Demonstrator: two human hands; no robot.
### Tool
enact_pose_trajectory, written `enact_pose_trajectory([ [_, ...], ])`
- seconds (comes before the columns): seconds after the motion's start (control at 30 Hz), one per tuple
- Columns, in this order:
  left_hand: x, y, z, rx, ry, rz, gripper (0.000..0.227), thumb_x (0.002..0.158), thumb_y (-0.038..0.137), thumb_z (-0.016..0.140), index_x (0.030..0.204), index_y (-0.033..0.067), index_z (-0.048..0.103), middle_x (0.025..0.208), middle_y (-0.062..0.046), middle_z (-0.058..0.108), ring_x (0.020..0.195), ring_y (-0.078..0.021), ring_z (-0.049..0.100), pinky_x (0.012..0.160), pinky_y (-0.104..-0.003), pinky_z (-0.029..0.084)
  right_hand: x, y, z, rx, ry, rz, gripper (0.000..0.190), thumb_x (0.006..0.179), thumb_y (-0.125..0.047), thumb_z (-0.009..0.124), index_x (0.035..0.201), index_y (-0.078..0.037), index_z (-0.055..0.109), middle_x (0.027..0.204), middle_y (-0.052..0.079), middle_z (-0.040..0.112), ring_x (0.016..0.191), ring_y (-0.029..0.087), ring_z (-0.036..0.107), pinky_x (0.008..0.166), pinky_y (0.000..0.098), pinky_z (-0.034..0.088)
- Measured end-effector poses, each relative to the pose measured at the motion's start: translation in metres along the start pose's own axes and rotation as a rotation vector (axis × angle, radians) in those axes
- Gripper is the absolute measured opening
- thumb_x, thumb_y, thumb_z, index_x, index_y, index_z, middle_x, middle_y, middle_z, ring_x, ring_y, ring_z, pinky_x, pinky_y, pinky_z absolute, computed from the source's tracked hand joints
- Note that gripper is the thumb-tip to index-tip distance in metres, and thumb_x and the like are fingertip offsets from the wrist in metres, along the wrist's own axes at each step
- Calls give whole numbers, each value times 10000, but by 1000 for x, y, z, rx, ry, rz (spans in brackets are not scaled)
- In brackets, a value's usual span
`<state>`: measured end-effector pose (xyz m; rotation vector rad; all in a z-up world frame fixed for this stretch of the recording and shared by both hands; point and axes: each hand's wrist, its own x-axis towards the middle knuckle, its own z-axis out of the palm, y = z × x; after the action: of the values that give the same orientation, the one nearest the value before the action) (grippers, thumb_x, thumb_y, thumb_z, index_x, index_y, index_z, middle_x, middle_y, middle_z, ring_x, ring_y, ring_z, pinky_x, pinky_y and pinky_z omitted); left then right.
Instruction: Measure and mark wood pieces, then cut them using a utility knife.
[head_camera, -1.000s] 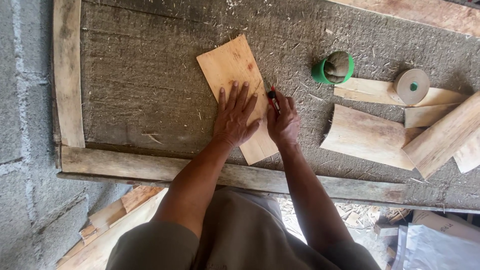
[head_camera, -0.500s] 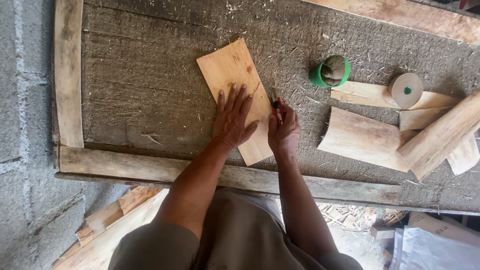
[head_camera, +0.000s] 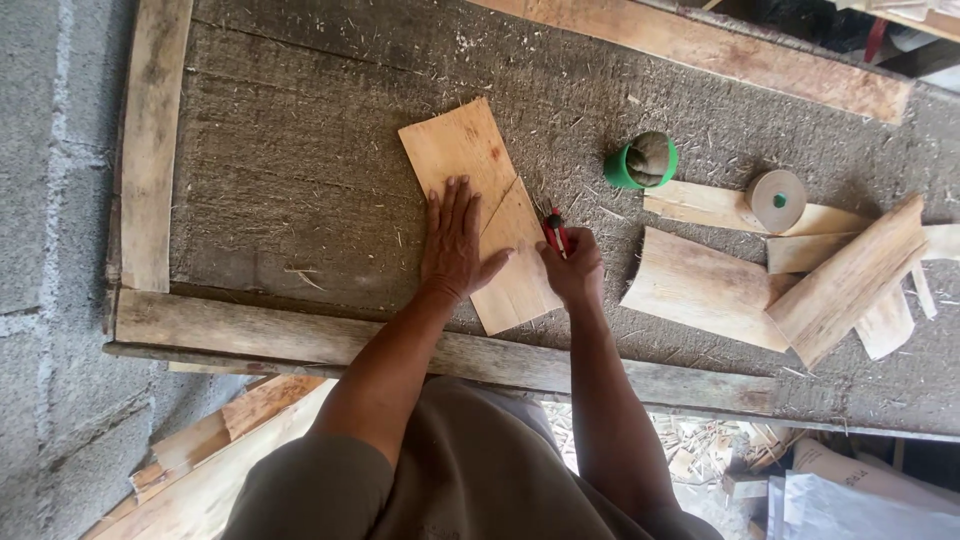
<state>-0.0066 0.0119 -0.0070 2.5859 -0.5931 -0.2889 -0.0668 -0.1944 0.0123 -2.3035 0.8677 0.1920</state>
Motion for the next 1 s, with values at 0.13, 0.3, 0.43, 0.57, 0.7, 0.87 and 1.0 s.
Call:
enact_pose_trajectory([
  [0.13,-7,-12,15,-159,206,-28,1013,917,654,620,1570,-39,271,1695,-258,151,1592,-404,93,1295,-548,63,11,27,11,181,-78,-36,351,863,-207,855,1038,-22,612,846,67,659,740,149,593,642,310,516],
  [0.3,-20,-19,24,-326,488,-126,871,996,563,626,1570,-17,321,1647,-266,311,1547,-421,291,1286,-525,244,6,14,14,604,-218,67,322,878,-67,807,1097,-31,573,884,31,680,719,102,595,618,245,518],
  [0.43,-28,-33,39,-548,628,-288,700,1031,497,673,1497,18,466,1484,-205,561,1364,-363,589,1154,-471,512,-10,5,23,679,-169,154,322,877,-60,781,1119,-48,569,853,53,678,678,114,618,620,255,572],
  [0.57,-41,-51,21,-602,631,-443,620,1026,487,688,1427,37,543,1337,-163,665,1191,-296,686,978,-416,608,-23,-3,47,971,-205,70,275,981,-44,758,1168,-29,557,879,50,615,680,135,530,580,293,458],
  [0.7,-50,-49,-5,-832,606,-702,656,954,440,730,1364,-11,488,1112,-150,652,955,-217,662,778,-341,589,-30,-23,75,1309,-254,261,200,958,-20,683,1108,-79,564,968,52,689,862,181,691,807,355,612],
  [0.87,-42,-56,-12,-1147,618,-961,669,897,284,797,1347,-21,406,1011,-108,629,886,-167,634,719,-282,568,-37,-53,93,1454,-231,469,148,929,-38,660,1067,-64,613,989,84,708,898,227,730,826,385,633],
  [1.0,-29,-63,-30,-1212,701,-1160,564,836,10,770,1306,13,458,1016,-91,595,892,-186,618,724,-296,602,-41,-33,114,1450,-248,493,115,940,-33,711,957,-70,603,912,70,689,813,205,709,740,380,615],
])
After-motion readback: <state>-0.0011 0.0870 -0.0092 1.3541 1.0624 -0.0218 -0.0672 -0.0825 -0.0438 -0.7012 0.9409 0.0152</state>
